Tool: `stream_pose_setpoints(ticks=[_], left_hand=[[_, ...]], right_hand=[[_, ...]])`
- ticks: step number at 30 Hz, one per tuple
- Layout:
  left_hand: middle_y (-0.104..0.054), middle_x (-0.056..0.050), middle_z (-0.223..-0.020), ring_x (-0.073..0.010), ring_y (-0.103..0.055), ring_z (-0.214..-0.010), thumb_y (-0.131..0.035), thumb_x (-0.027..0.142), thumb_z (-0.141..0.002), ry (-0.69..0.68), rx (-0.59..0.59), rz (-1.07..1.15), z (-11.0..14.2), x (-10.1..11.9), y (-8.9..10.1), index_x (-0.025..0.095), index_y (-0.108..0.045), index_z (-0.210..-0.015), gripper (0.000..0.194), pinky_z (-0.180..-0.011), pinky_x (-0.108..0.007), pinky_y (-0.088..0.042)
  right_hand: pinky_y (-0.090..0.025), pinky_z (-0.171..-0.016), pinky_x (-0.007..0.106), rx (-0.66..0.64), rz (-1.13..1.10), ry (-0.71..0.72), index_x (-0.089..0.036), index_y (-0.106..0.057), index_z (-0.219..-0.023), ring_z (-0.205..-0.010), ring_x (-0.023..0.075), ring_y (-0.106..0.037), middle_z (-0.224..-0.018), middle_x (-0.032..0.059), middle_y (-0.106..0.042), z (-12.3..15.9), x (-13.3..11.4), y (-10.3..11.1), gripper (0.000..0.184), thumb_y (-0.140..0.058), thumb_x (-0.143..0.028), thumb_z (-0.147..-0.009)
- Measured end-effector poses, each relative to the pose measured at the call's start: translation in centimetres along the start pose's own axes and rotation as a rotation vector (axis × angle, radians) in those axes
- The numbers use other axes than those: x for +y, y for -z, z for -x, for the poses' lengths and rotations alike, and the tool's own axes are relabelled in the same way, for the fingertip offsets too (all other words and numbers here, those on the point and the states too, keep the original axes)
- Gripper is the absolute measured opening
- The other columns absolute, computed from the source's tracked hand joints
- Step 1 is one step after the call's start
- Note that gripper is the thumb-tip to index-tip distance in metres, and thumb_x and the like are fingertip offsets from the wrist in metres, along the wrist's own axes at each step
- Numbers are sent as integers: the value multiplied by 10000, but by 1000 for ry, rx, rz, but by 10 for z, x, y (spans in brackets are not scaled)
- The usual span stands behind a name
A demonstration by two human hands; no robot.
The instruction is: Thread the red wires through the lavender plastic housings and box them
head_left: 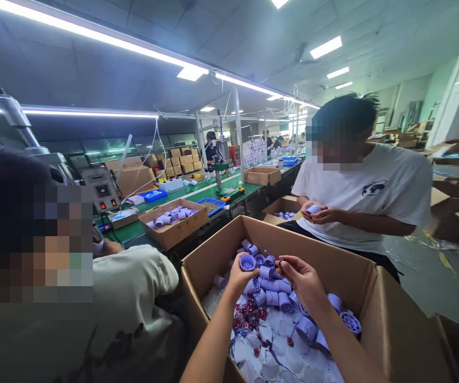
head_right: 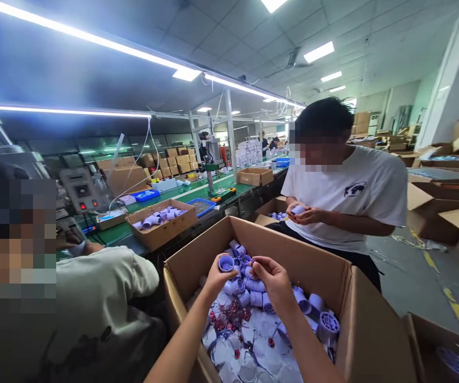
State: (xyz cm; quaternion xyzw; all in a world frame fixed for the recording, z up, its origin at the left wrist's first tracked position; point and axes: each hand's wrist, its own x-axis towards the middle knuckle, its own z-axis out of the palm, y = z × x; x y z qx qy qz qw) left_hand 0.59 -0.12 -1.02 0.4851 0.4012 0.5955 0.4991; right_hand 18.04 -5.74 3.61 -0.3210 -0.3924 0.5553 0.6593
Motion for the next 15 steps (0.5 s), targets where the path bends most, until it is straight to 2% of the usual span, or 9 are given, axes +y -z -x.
stream_pose_setpoints(ticks=[2, 6, 9, 15], left_hand=[[-629, -1, -881, -206, -557, -879, -873, 119, -400, -81, 20, -116, 4, 3, -1, 208, -656, -917, 568, -874, -331, -421], [-656, -33, -1044, -286, -490, -1113, -772, 29, -439, -202, -36, -266, 9, 12, -3, 232, -689, -904, 514, -1050, -423, -313], [-658, -46, -1080, -298, -479, -1138, -750, 23, -468, -259, -99, -328, 10, 15, -4, 238, -693, -906, 491, -1062, -445, -310], [-611, -59, -1078, -288, -495, -1122, -791, 94, -522, -308, -141, -384, 10, 11, -3, 238, -661, -979, 498, -1029, -434, -364]], right_hand=[[-498, -556, 260, -28, -1, -25, -196, -737, -744, -587, 136, -619, -684, 23, -720, 5, -2, -4, 467, -904, -531, -466], [-496, -540, 271, -64, 24, -81, -174, -737, -721, -566, 152, -623, -637, 34, -701, 8, -1, -11, 477, -908, -527, -450], [-500, -541, 275, -64, 38, -119, -169, -731, -721, -564, 156, -633, -646, 38, -705, 7, 1, -12, 485, -910, -523, -441], [-504, -547, 272, -84, 25, -156, -174, -722, -731, -569, 149, -638, -676, 36, -713, 8, 1, -11, 517, -902, -553, -430]])
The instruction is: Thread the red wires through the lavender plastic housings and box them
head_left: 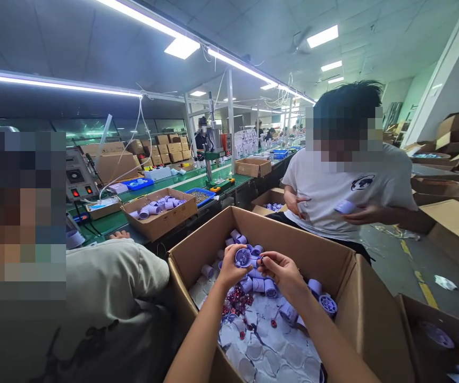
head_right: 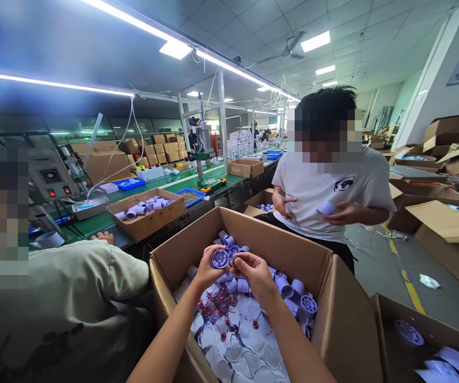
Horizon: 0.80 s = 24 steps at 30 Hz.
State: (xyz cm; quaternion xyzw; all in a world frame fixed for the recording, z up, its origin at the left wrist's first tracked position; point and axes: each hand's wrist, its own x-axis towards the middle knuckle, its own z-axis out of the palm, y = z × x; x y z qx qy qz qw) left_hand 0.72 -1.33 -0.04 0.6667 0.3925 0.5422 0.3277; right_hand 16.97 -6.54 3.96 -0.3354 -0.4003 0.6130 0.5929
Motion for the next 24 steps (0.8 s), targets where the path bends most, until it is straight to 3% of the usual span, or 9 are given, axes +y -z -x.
stream_pose_setpoints(ticks=[6, 16, 21, 24], left_hand=[[-571, -65, -1109, -237, -568, -1045, -762, 115, -585, -3, -40, 48, 3, -6, -3, 214, -538, -1064, 538, -963, -395, -423], [-575, -70, -1133, -213, -592, -1045, -745, 136, -604, 0, -130, 146, 3, -5, -6, 237, -384, -997, 543, -890, -339, -462], [-590, -50, -1063, -209, -583, -992, -700, 88, -575, -2, -160, 124, 3, 0, -3, 220, -445, -974, 492, -862, -324, -454], [-575, -37, -1026, -224, -552, -999, -641, 30, -506, -25, -189, 90, 3, 5, -1, 204, -558, -948, 482, -906, -341, -429]], right_hand=[[-507, -561, 257, -29, 37, -35, -158, -725, -744, -583, 141, -643, -672, 42, -714, 0, 3, 1, 493, -904, -523, -467], [-507, -540, 290, -14, 239, 25, -164, -711, -747, -567, 169, -636, -637, 39, -692, -3, 14, -1, 574, -827, -655, -474], [-490, -521, 307, -4, 508, 136, -180, -719, -778, -548, 184, -606, -593, 26, -667, -6, 18, 9, 438, -756, -579, -601], [-517, -619, 336, 13, 696, 244, -188, -717, -907, -639, 202, -632, -727, 42, -703, -5, 17, 13, 312, -674, -426, -709]])
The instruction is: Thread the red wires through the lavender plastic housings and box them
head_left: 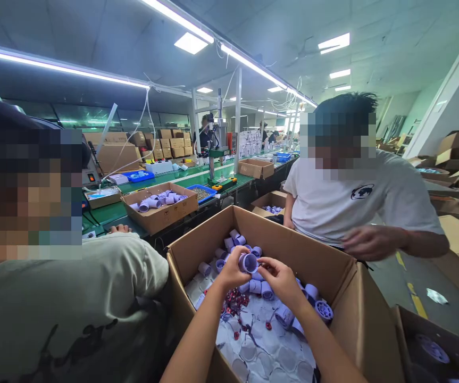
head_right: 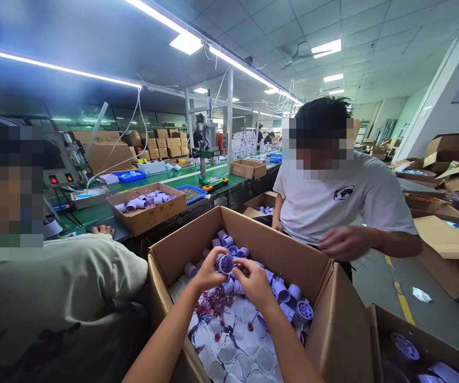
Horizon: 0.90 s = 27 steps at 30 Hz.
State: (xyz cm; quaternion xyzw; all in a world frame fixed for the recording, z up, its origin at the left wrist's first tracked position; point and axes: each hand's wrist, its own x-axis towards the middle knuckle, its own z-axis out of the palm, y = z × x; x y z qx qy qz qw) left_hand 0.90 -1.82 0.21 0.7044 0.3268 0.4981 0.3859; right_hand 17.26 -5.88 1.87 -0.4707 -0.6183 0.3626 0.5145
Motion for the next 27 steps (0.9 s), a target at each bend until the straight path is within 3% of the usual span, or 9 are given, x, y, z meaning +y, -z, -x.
stream_pose_setpoints(ticks=[3, 8, 14, 21, 27], left_hand=[[-587, -32, -991, -235, -549, -981, -594, 12, -459, -3, -59, -5, 1, 5, 1, 197, -643, -917, 497, -914, -339, -421], [-644, -36, -961, -236, -566, -920, -606, 51, -461, 51, -130, 35, 3, 8, 3, 177, -692, -959, 521, -845, -318, -431], [-658, -29, -952, -252, -548, -946, -636, 103, -448, 114, -173, 120, 0, 5, 4, 186, -726, -930, 497, -859, -320, -408], [-646, -24, -958, -239, -534, -945, -650, 120, -430, 236, -209, 283, -2, 6, 7, 200, -740, -914, 499, -785, -288, -396], [-641, -50, -937, -196, -573, -796, -604, 356, -618, 308, -194, 400, 0, 18, 7, 213, -670, -1036, 447, -660, -279, -431]], right_hand=[[-529, -744, 378, 5, 180, 109, -194, -700, -967, -748, 220, -650, -872, 63, -717, 2, -1, -1, 245, -615, -261, -747], [-494, -872, 413, -7, 453, 261, -228, -722, -851, -935, 257, -610, -942, 75, -678, 5, -3, -10, 207, -589, -93, -768], [-495, -835, 407, 30, 701, 335, -258, -732, -866, -956, 268, -554, -1019, 82, -627, 7, -3, -13, 220, -619, -79, -804], [-514, -800, 380, 39, 813, 372, -252, -729, -878, -959, 257, -572, -1049, 86, -631, 9, -6, -13, 208, -638, -74, -819], [-527, -829, 371, 30, 809, 359, -259, -738, -850, -982, 243, -599, -1096, 64, -640, 11, -8, -15, 202, -665, -76, -804]])
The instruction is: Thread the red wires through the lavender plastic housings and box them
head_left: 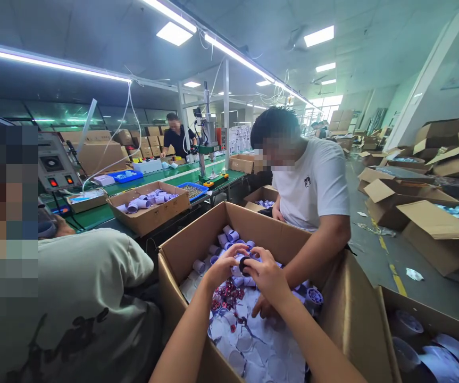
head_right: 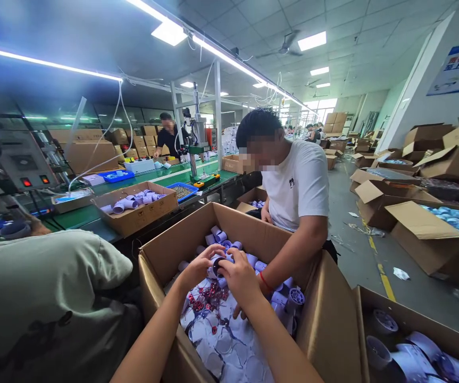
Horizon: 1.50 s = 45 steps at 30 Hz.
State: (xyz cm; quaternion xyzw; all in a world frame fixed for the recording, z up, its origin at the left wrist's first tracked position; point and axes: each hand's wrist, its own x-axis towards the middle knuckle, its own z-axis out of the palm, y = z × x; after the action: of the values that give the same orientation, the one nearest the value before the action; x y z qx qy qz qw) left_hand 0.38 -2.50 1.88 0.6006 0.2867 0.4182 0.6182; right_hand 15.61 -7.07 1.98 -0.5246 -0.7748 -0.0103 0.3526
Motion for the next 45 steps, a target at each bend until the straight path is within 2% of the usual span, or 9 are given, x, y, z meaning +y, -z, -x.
stream_pose_setpoints(ticks=[3, 6, 11, 19, 26, 29, 34, 40, 45], left_hand=[[-638, -51, -847, -195, -565, -804, -561, 481, -739, -23, 98, -34, -5, -1, -7, 187, -665, -868, 337, -735, -299, -438], [-629, -45, -740, -187, -545, -751, -483, 581, -810, -30, 197, -99, -10, -5, -12, 185, -617, -686, 436, -770, -313, -425], [-594, -39, -623, -178, -515, -668, -347, 648, -852, -20, 291, -205, -9, -10, -17, 183, -564, -555, 593, -744, -320, -412], [-510, -15, -534, -161, -464, -586, -328, 680, -809, 2, 293, -324, -9, -11, -20, 198, -486, -503, 593, -652, -311, -392], [-500, -14, -524, -176, -483, -617, -397, 692, -757, 18, 321, -368, -12, -15, -17, 205, -493, -477, 570, -668, -314, -398], [-492, -16, -510, -176, -486, -605, -350, 698, -763, 42, 346, -346, -14, -16, -17, 212, -469, -465, 583, -650, -312, -408], [-520, -22, -536, -172, -498, -584, -253, 689, -775, 59, 403, -289, -14, -15, -18, 223, -437, -494, 574, -626, -309, -427], [-520, -24, -523, -178, -491, -607, -393, 651, -714, 38, 413, -314, -10, -12, -19, 218, -469, -447, 515, -691, -326, -415], [-514, -19, -517, -178, -475, -599, -411, 600, -707, 46, 404, -297, -11, -12, -20, 211, -508, -448, 477, -662, -318, -392]], right_hand=[[-527, -843, 368, -24, -18, -11, -256, -739, -847, -999, 246, -610, -1077, 66, -660, 0, -6, -2, 189, -671, -85, -803], [-531, -841, 372, -47, -32, -48, -254, -741, -827, -1002, 253, -620, -1066, 78, -682, -1, -13, -4, 178, -664, -95, -812], [-500, -933, 422, -98, -64, -102, -227, -738, -743, -1167, 284, -550, -1257, 94, -639, -1, -21, -3, 213, -613, -71, -818], [-496, -935, 363, -192, -115, -198, -224, -746, -699, -1215, 242, -541, -1315, 45, -632, 0, -21, -4, 335, -516, -3, -802], [-489, -919, 346, -167, -124, -288, -206, -770, -772, -1103, 239, -615, -1213, 82, -690, 4, -23, -13, 363, -478, 6, -806], [-492, -908, 332, -151, -147, -269, -219, -766, -809, -1066, 226, -628, -1187, 57, -701, 5, -27, -13, 356, -482, -5, -821], [-486, -932, 351, -103, -175, -302, -208, -755, -860, -1158, 245, -595, -1275, 82, -656, 6, -33, -16, 311, -506, -23, -832], [-506, -882, 328, -79, -236, -365, -215, -746, -707, -1050, 224, -661, -1169, 67, -715, 6, -29, -22, 354, -479, 8, -774], [-510, -867, 322, -38, -261, -389, -236, -747, -741, -1003, 210, -667, -1158, 28, -722, 8, -30, -23, 389, -446, 9, -765]])
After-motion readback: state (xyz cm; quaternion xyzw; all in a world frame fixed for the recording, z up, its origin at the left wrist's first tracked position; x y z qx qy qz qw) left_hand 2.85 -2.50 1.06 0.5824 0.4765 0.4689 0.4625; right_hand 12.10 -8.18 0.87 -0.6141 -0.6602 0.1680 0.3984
